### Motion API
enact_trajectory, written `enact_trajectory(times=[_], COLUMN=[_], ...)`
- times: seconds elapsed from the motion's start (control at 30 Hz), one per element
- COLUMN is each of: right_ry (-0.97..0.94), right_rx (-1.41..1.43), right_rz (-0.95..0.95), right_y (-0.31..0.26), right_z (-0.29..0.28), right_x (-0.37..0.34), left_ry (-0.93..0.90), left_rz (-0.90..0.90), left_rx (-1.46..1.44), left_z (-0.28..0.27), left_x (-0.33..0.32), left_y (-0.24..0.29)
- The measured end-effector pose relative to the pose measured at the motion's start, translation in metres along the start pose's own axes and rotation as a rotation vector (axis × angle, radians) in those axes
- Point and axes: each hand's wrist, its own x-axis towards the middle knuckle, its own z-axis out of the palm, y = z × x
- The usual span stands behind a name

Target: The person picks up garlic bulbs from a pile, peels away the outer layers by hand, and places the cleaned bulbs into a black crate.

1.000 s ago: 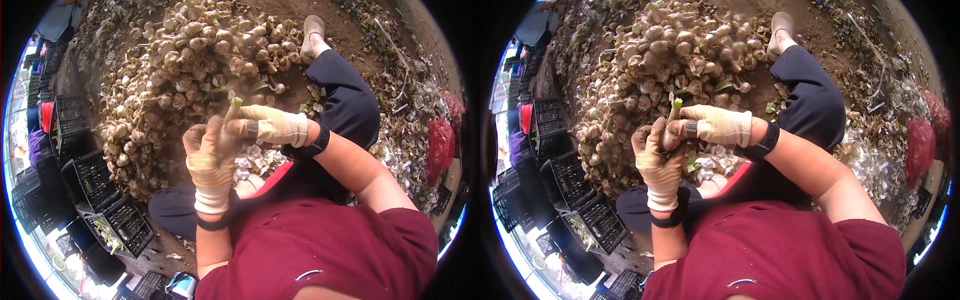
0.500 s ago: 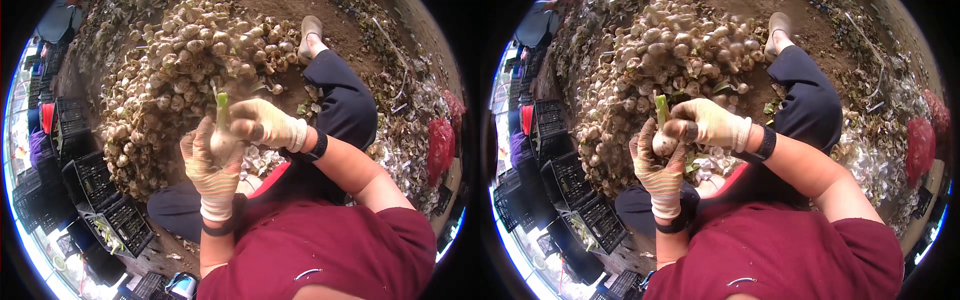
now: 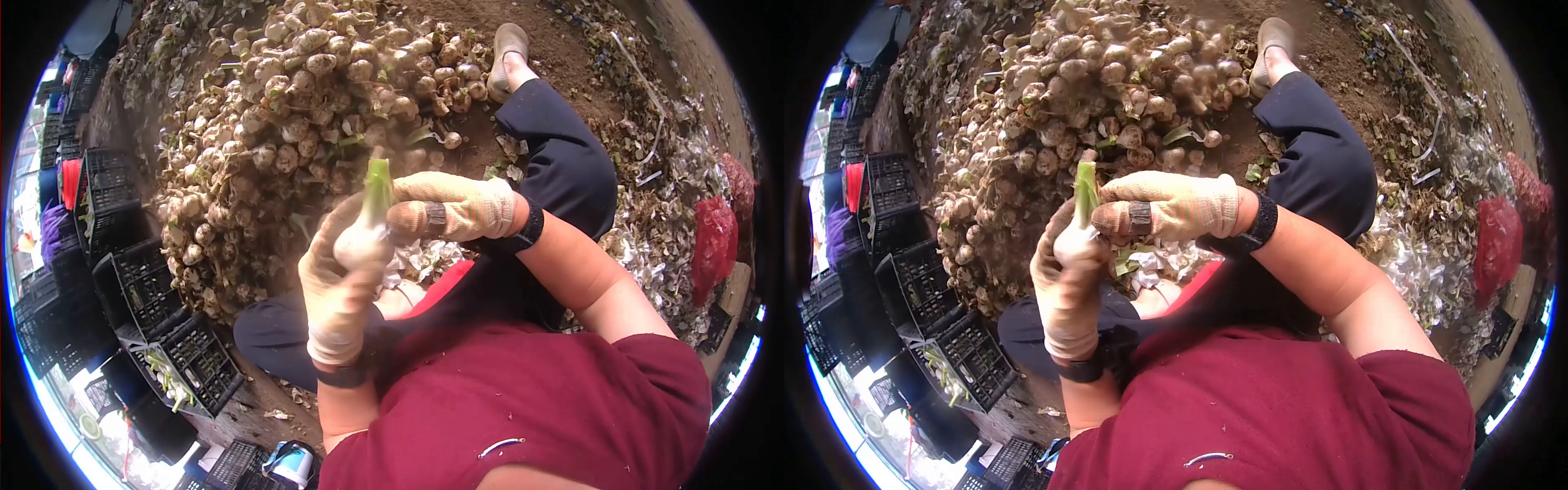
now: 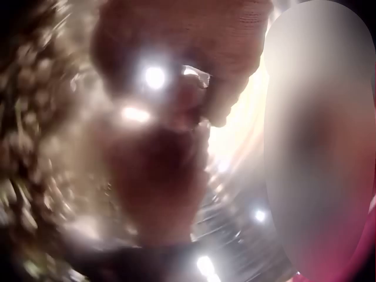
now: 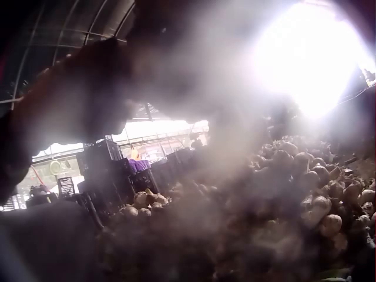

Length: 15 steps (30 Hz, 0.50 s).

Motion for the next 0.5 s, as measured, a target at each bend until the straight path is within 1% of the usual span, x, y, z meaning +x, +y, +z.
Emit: enact_trajectory(times=[0.03,0.07,0.1,0.17,0.2,0.23,0.3,0.33,0.37,0.43,0.47,0.5], right_ry=[0.022,0.045,0.129,0.311,0.36,0.359,0.32,0.339,0.342,0.448,0.421,0.425], right_rx=[0.14,0.281,0.073,-0.049,0.185,0.182,0.325,0.319,0.319,0.473,0.513,0.514], right_rz=[-0.001,-0.004,-0.186,-0.098,-0.086,-0.086,-0.091,-0.124,-0.123,-0.011,-0.049,-0.048], right_y=[0.003,0.008,0.015,0.019,0.017,0.018,0.022,0.026,0.027,0.022,0.029,0.033], right_z=[0.005,0.008,0.007,0.007,0.014,0.015,0.016,0.018,0.019,0.023,0.021,0.02], right_x=[0.002,0.005,0.01,0.013,0.013,0.014,0.014,0.015,0.014,0.012,0.01,0.011], left_ry=[-0.053,0.003,0.003,0.13,0.103,0.103,0.209,0.227,0.225,0.208,0.187,0.185], left_rz=[-0.164,-0.188,-0.187,0.241,0.459,0.461,0.565,0.658,0.656,0.68,0.677,0.675], left_rx=[-0.423,-0.429,-0.43,0.413,0.635,0.633,0.852,0.928,0.927,1.023,1.04,1.039], left_z=[0.0,0.003,0.005,0.006,0.004,0.004,0.004,0.004,0.006,0.009,0.003,0.004], left_x=[-0.001,0.0,0.001,0.003,0.008,0.01,0.011,0.012,0.012,0.012,0.014,0.013], left_y=[0.004,0.003,-0.002,-0.016,-0.017,-0.018,-0.022,-0.027,-0.027,-0.028,-0.033,-0.033])
